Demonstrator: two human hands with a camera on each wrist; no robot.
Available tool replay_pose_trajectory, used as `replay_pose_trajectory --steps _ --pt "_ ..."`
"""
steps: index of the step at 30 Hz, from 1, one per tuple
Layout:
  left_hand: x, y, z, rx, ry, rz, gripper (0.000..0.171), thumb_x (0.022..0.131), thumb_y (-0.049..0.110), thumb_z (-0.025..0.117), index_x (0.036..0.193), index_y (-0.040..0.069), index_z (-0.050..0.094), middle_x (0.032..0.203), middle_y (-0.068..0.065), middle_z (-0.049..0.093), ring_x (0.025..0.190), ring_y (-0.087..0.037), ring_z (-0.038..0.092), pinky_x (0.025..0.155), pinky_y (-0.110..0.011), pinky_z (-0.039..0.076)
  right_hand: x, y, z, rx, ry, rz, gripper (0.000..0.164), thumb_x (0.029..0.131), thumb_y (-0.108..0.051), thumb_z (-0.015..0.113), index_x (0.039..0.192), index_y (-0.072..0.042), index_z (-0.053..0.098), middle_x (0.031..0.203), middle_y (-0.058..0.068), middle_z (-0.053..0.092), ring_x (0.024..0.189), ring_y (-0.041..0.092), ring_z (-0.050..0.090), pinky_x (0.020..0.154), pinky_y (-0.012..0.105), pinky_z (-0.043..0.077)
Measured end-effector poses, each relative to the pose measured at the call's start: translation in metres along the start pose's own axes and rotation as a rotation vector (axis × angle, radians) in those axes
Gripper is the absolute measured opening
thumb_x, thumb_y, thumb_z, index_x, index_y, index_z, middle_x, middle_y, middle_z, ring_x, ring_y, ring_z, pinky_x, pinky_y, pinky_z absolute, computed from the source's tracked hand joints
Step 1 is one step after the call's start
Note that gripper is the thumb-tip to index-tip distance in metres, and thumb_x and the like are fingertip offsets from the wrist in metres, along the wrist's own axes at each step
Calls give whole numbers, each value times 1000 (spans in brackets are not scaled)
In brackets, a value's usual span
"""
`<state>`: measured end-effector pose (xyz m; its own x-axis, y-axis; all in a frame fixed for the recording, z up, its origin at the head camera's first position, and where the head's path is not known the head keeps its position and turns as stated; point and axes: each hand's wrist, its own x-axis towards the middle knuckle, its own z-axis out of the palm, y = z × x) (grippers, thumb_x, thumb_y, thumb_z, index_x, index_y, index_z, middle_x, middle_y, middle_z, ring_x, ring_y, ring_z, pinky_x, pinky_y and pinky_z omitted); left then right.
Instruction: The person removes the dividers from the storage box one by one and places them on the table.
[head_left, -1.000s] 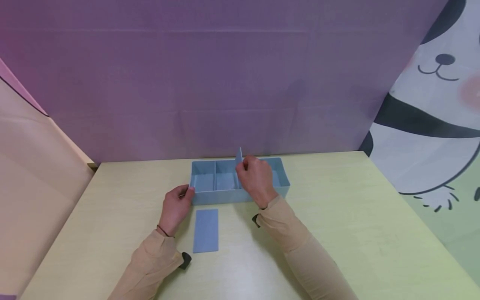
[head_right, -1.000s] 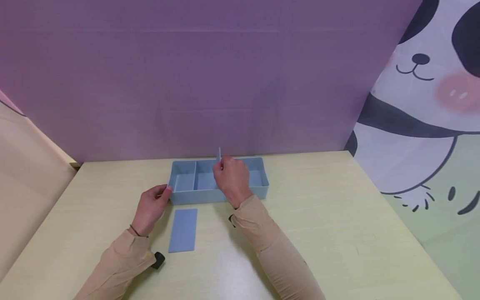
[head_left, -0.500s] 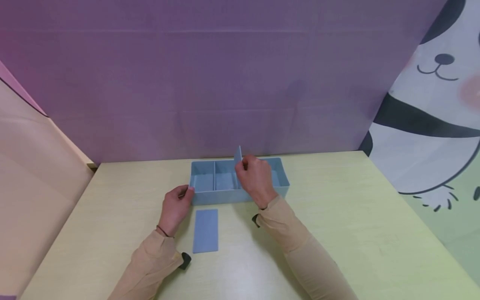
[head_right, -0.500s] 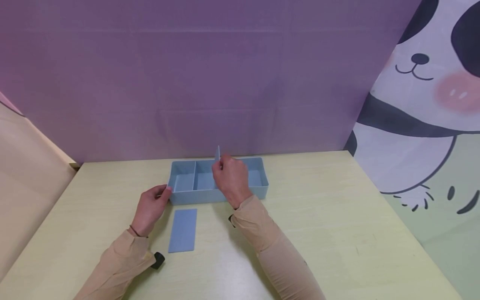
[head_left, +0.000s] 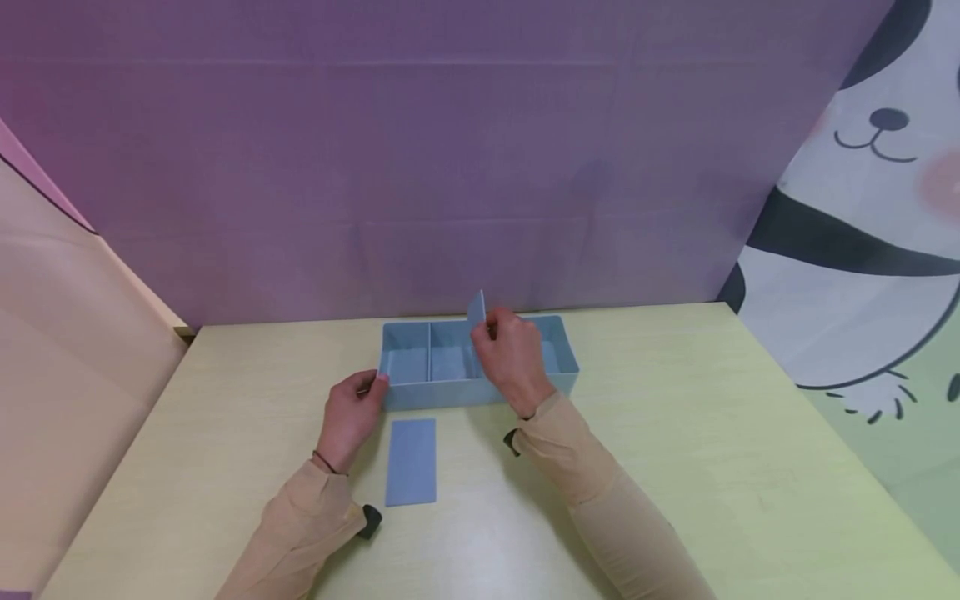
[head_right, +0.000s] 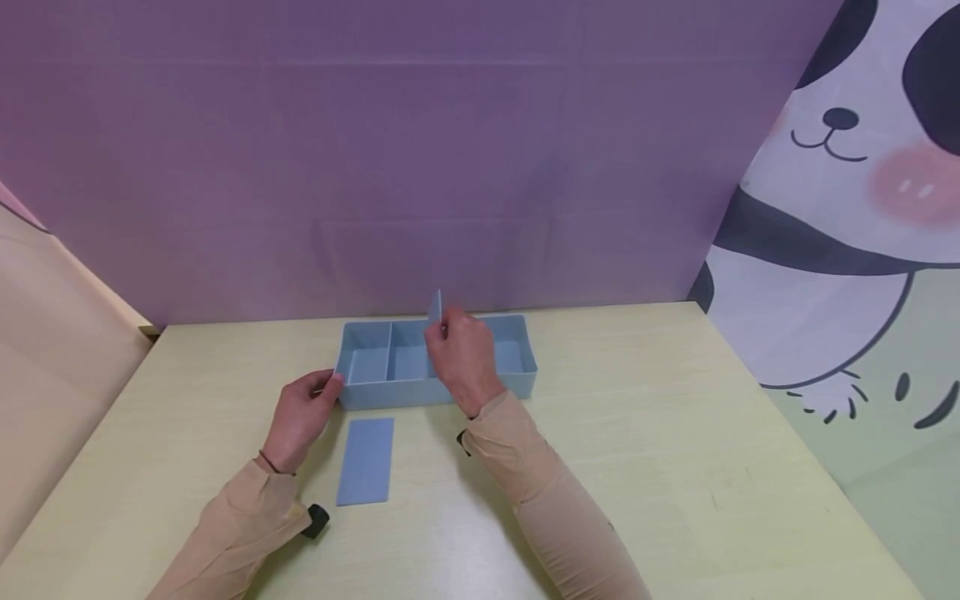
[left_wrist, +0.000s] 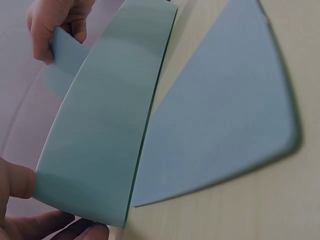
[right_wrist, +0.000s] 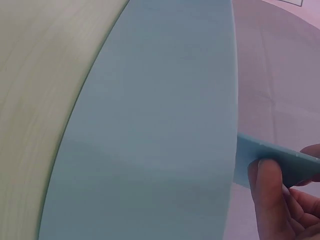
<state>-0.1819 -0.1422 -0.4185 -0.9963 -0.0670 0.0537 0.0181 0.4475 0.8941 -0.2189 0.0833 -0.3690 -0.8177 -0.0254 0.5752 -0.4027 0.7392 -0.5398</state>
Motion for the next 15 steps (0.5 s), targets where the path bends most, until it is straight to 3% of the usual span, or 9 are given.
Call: replay_pose_trajectory --steps 7,15 --pt "-1 1 0 -3 -3 16 38 92 25 48 116 -4 53 112 -24 57 98 -27 52 83 -45 46 2 -1 -1 62 -20 94 9 80 -15 51 80 -10 59 64 1 61 52 8 49 49 31 46" --pt "-1 1 0 -2 12 16 38 92 25 48 114 -4 54 111 -24 58 96 -27 53 84 -44 46 3 0 -2 104 -27 174 7 77 -15 54 79 -11 60 67 1 62 58 9 51 53 31 47"
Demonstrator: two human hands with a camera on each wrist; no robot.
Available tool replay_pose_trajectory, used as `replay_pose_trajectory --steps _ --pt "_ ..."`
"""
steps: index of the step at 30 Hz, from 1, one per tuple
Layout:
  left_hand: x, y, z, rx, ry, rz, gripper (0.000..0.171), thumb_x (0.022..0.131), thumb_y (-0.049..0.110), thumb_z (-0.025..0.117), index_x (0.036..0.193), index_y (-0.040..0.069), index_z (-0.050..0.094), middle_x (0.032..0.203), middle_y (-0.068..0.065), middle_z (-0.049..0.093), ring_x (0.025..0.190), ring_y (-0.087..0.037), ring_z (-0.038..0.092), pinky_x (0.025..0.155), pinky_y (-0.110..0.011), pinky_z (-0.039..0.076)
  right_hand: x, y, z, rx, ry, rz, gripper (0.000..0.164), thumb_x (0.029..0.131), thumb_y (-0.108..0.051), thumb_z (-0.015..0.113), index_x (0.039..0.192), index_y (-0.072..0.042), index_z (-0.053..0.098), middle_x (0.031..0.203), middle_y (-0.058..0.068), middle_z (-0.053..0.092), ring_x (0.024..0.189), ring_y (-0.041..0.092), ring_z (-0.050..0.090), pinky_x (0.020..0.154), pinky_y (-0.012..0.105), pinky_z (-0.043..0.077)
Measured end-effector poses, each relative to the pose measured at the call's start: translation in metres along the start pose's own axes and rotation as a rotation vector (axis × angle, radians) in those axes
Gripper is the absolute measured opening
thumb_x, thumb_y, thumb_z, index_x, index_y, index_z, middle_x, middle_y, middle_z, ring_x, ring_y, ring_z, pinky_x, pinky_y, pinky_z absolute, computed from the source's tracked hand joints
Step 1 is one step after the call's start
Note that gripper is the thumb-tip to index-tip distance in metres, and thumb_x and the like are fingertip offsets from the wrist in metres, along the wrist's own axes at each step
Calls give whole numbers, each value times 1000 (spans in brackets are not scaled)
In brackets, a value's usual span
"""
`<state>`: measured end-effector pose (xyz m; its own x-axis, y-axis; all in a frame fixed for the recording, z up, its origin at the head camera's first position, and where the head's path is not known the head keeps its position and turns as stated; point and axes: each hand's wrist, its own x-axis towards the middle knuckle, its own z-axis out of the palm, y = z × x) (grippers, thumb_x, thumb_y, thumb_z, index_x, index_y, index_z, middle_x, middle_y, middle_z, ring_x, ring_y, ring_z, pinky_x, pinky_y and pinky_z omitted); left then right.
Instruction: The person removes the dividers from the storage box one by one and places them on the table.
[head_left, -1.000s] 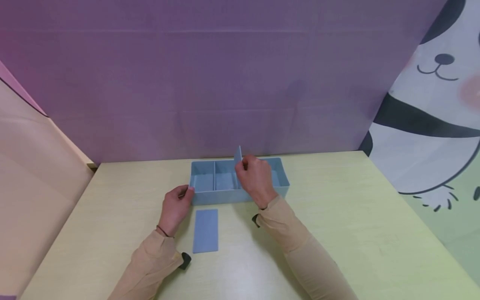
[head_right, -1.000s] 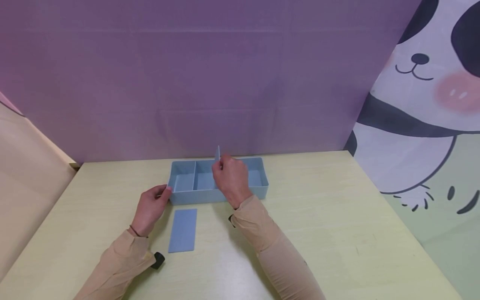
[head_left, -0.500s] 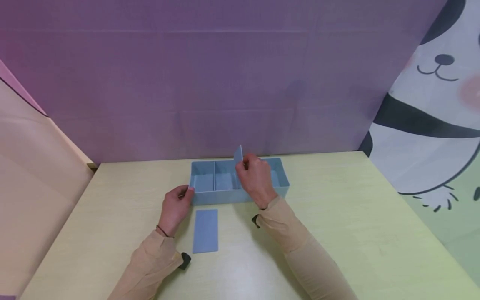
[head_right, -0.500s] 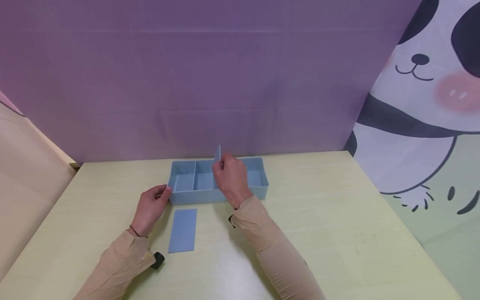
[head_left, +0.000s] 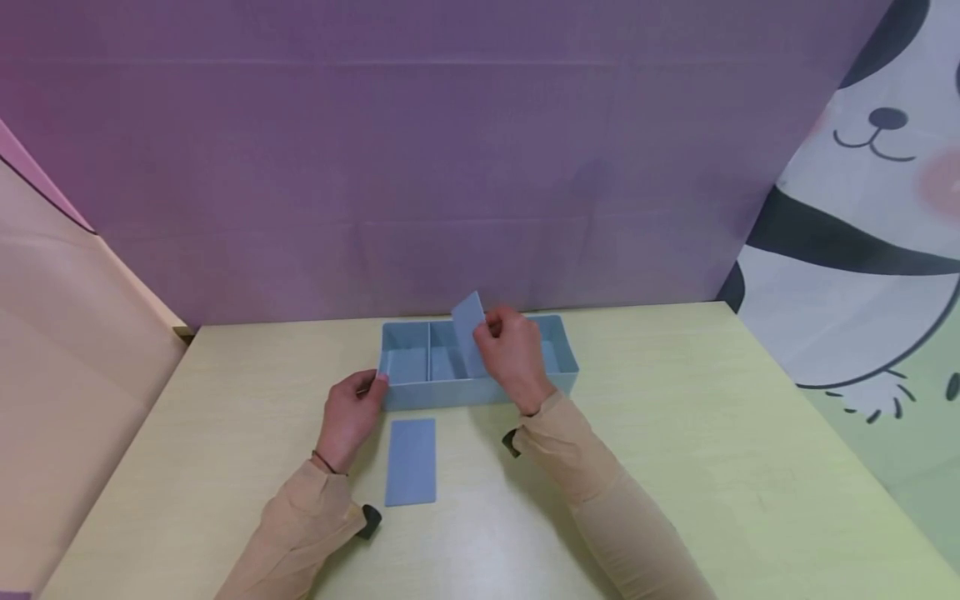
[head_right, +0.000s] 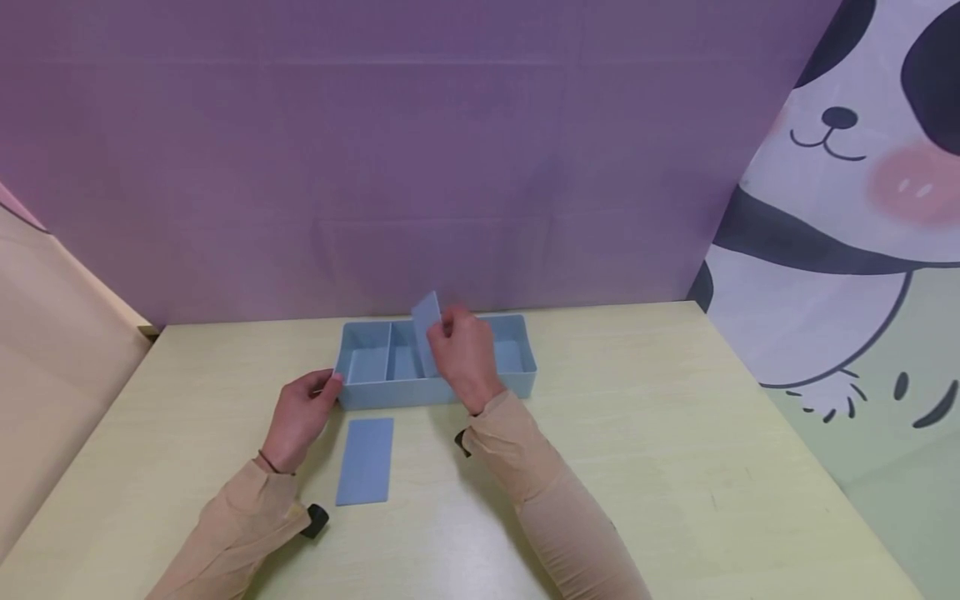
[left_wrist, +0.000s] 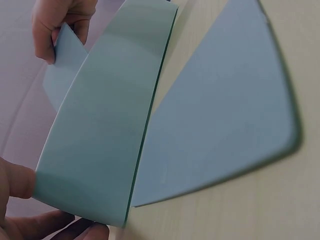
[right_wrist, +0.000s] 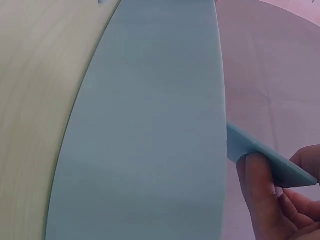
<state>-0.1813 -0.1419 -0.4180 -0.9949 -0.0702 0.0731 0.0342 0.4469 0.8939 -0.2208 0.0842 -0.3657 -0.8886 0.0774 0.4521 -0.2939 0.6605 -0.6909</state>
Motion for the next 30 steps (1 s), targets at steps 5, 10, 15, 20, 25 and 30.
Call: replay_pose_trajectory --steps 5,10,15,20,25,30 --pt "-1 1 0 -6 1 0 37 91 26 49 114 -4 54 110 -24 58 96 -26 53 83 -44 47 -1 0 -1 41 -23 40 7 78 -16 54 80 -12 60 69 2 62 60 10 51 54 32 48" --pt "-1 0 0 -3 -4 0 38 92 26 48 115 -4 53 111 -24 58 97 -27 53 84 -44 46 0 -1 -3 89 -50 91 9 78 -16 55 83 -12 61 73 3 62 62 11 52 55 33 48" --pt "-1 0 1 -4 -5 -8 38 92 26 48 115 -4 53 111 -24 58 97 -26 52 84 -44 46 0 -5 -5 127 -72 141 8 76 -15 57 80 -12 63 75 4 63 64 12 54 56 33 48" --pt "-1 1 1 -12 2 -2 37 92 25 49 114 -4 54 110 -24 58 96 -26 53 83 -44 46 0 -6 -6 181 -107 197 7 76 -16 59 80 -11 63 76 6 64 67 13 55 58 33 48" --pt "-1 1 0 -8 -11 -7 39 92 26 48 115 -4 53 112 -24 57 98 -26 52 85 -44 46 -1 -6 -8 250 -143 241 9 78 -18 61 83 -11 63 78 7 64 63 17 55 55 33 48" --pt "0 1 0 -3 -16 -10 39 92 27 48 116 -4 53 113 -23 57 98 -27 52 86 -45 45 -1 -4 -8 315 -172 276 9 79 -16 60 83 -9 62 74 9 64 54 21 53 47 31 45"
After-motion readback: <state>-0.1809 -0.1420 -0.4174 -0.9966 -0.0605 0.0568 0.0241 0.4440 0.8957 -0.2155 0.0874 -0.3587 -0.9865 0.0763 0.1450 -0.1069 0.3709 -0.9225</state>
